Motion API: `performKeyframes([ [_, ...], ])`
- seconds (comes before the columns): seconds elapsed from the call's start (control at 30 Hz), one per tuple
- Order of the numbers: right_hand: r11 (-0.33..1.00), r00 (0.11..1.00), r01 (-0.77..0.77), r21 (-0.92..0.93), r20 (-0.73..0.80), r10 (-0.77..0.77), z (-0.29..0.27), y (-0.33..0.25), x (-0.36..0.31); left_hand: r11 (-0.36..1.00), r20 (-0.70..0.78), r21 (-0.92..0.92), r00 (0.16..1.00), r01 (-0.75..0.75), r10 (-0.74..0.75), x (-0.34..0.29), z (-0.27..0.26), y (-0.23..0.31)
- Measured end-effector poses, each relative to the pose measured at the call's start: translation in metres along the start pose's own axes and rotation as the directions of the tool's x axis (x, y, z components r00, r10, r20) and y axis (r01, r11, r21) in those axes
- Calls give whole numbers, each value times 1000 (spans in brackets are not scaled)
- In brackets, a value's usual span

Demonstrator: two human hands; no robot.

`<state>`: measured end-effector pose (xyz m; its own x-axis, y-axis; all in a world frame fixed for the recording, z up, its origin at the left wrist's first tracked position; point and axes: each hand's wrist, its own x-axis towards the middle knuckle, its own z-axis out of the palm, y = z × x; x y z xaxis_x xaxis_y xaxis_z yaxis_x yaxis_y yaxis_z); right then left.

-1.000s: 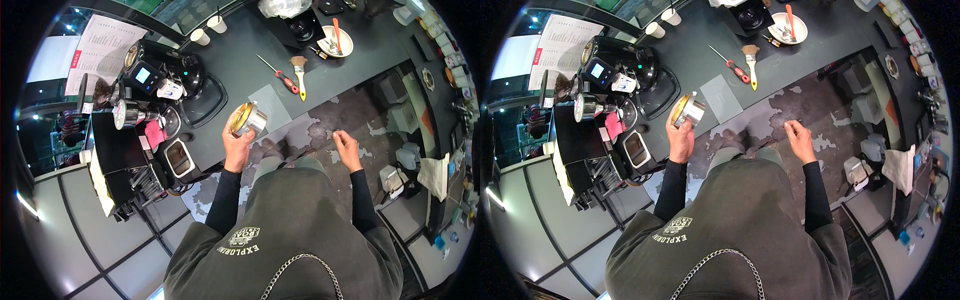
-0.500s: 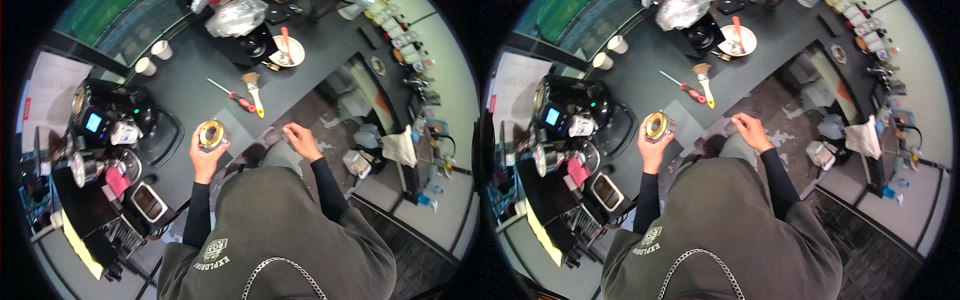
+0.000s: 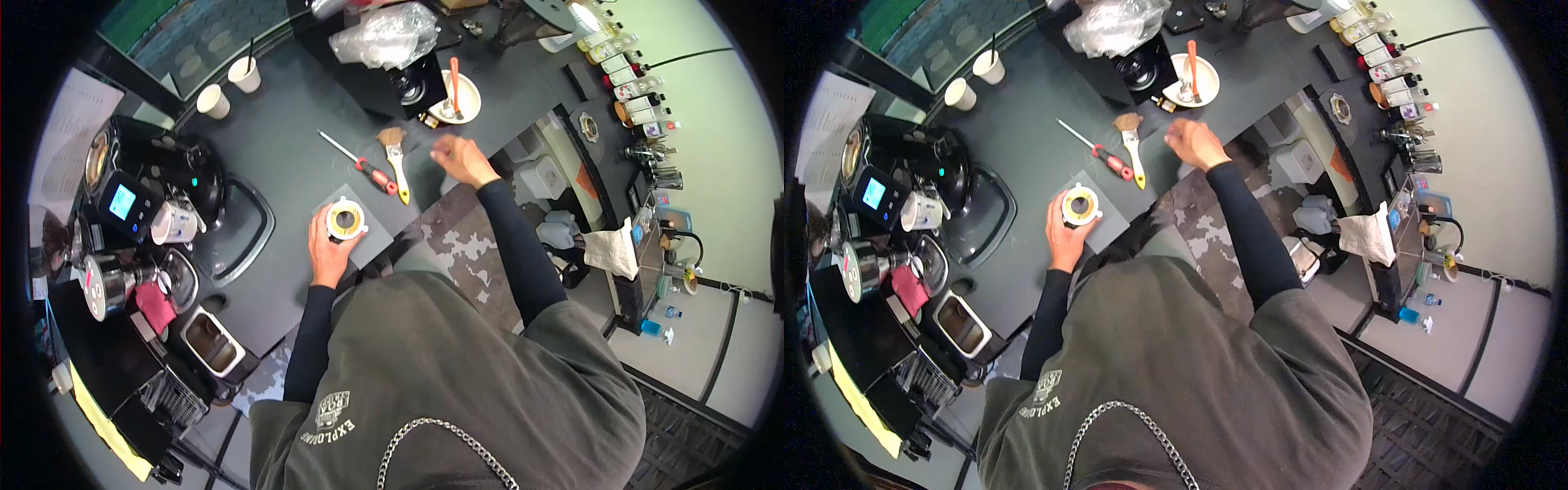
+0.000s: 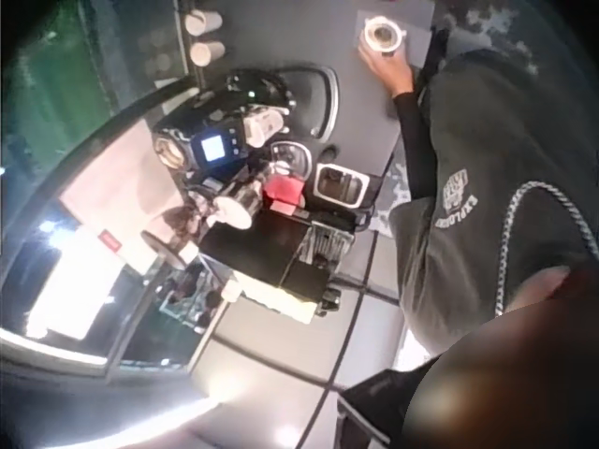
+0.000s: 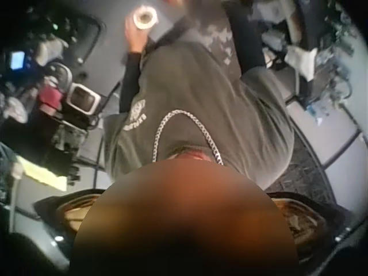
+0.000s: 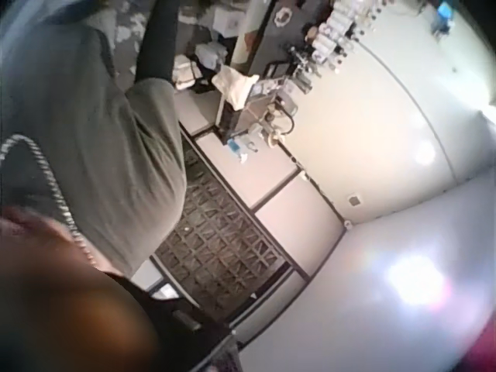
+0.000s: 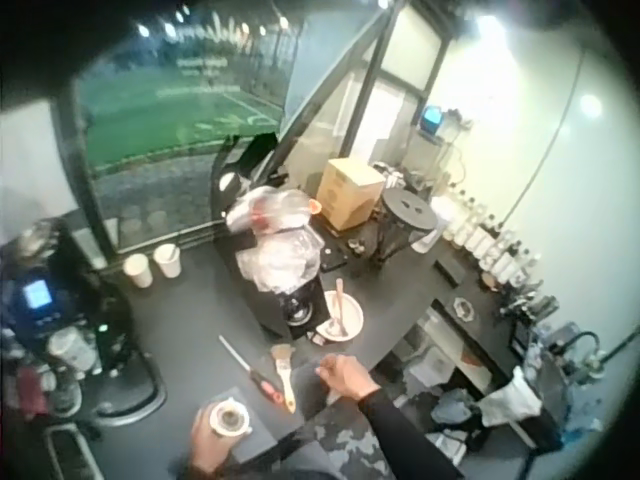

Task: Repairing a mechanical part of a coffee machine using a screwdriver and a cleaning brush.

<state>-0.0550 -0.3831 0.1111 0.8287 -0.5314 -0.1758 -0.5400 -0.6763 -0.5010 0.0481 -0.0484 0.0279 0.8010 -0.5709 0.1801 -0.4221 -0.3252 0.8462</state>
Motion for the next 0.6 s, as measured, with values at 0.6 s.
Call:
performKeyframes([
  [0.6,992,982,123,-17,-142,-124,53,5,-10,997,10,76,1000,10,-10,1,-5,3],
])
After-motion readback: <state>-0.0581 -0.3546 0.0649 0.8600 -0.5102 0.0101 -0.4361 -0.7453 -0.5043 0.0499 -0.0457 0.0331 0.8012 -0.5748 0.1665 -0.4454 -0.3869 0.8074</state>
